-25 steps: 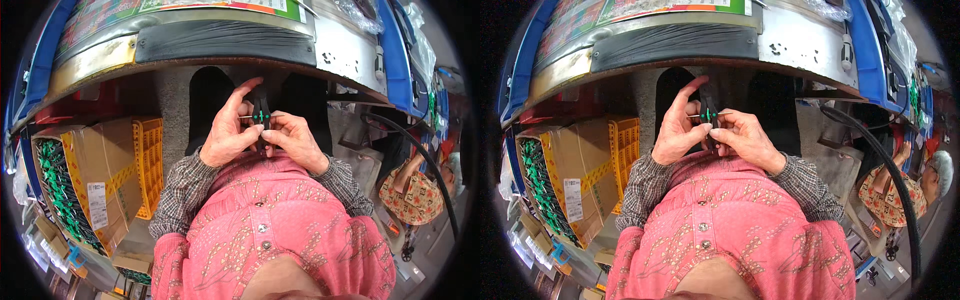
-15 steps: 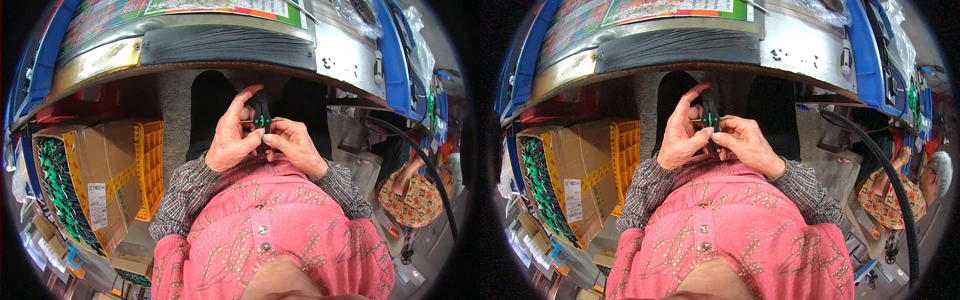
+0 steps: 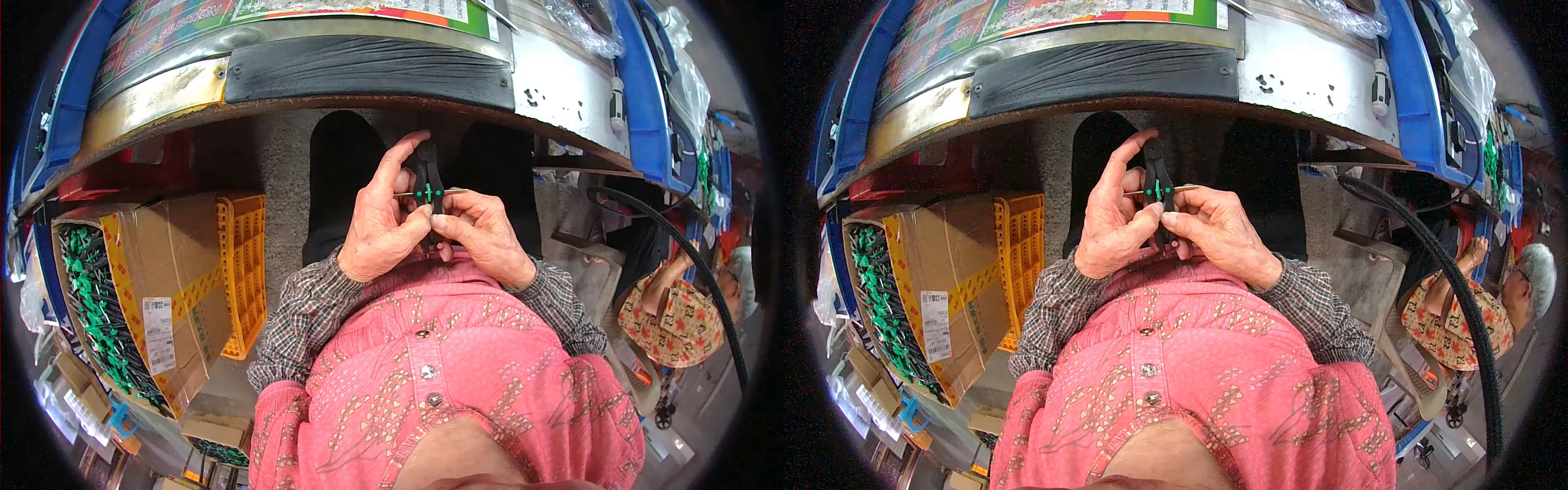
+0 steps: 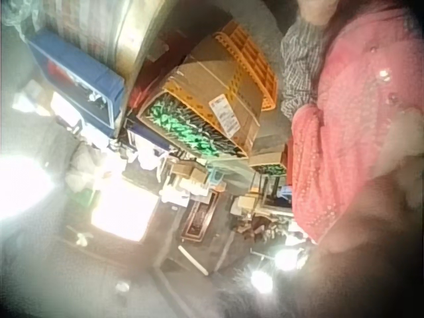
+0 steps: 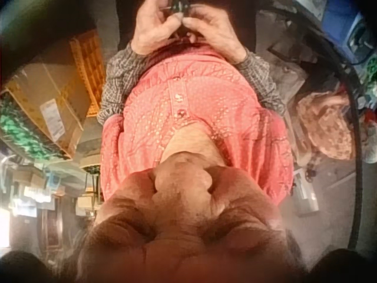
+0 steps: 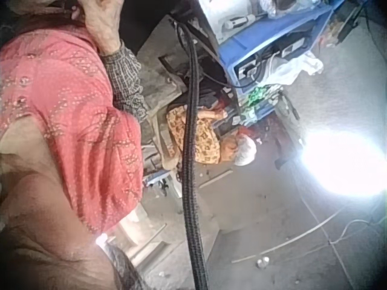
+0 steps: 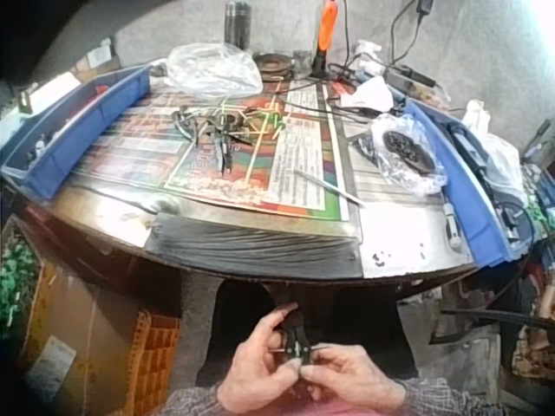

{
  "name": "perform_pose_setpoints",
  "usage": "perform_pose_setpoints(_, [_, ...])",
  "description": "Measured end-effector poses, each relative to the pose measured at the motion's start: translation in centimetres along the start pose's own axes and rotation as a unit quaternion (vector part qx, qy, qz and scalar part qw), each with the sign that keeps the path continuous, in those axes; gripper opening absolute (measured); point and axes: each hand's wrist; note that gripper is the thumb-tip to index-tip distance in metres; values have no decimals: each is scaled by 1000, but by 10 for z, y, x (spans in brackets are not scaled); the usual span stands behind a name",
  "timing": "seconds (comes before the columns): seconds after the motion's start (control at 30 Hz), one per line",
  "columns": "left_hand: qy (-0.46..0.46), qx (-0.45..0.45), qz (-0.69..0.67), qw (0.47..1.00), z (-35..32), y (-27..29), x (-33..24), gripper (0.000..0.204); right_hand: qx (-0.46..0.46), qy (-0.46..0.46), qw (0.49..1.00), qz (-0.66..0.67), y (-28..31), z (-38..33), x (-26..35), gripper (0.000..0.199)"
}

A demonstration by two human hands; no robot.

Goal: The person assembles small plastic components with green inserts by hand at a workbench.

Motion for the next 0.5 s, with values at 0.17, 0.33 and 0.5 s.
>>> perform_pose_setpoints(0.17, [-4, -14, -10, 1000, 0, -1, 2, 75, -4, 10, 1000, 0, -1, 2, 0, 15])
perform_pose_setpoints(0.33, [4, -8, 58, 998, 2, 4, 0, 68, 6, 7, 1000, -9, 1, 2, -3, 16])
perform_pose_setpoints(0.5, [3, -26, 23, 999, 0, 2, 0, 66, -9, 33, 999, -37, -2, 3, -4, 17])
Point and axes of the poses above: each hand's wrist, its own z-axis towards the middle knuckle, its own y-axis out of the back of the hand, x = y × z, and after that the axes turned 2 degrees about y, right-handed
